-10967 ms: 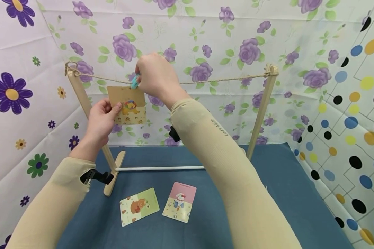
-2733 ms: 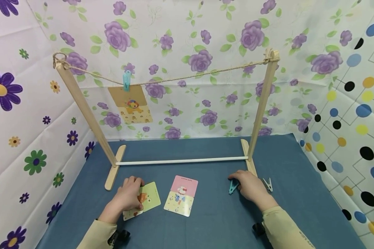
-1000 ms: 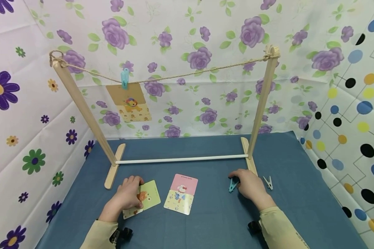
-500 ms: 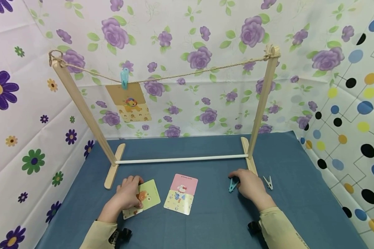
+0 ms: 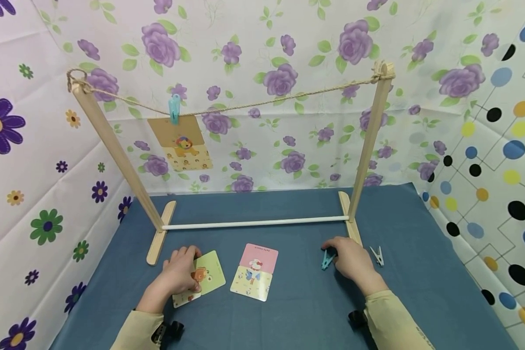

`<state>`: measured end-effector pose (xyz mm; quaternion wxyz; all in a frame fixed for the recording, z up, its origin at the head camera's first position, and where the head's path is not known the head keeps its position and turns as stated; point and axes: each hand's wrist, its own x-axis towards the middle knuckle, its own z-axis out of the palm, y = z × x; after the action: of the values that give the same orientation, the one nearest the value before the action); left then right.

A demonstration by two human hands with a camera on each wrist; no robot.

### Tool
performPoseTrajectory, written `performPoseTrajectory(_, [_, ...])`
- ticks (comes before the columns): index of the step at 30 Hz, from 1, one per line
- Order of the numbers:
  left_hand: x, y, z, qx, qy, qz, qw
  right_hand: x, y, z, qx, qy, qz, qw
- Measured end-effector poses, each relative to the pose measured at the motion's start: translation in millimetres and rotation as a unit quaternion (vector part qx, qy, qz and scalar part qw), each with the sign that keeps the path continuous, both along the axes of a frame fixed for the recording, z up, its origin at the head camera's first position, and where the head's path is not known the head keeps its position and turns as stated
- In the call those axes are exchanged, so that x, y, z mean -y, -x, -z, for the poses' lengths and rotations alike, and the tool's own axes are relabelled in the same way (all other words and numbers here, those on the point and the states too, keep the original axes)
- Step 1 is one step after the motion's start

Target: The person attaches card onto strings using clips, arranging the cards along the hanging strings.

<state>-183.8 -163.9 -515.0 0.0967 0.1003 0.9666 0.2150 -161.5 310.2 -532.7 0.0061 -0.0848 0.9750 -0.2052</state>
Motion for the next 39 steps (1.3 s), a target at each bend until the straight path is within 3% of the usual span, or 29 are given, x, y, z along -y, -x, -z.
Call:
performPoseTrajectory(15, [-0.2,-1.5,0.3,0.001,0.004,0.015,0.9999,-1.8,-1.2,0.5,-0.014,0.001,0.001,1.000])
performPoseTrajectory(39, [2.7,2.4,3.1,-0.004,0.008,0.009,0.9999,-2.3,2.2,4.2,-0.024,0.009,-0.007,1.000])
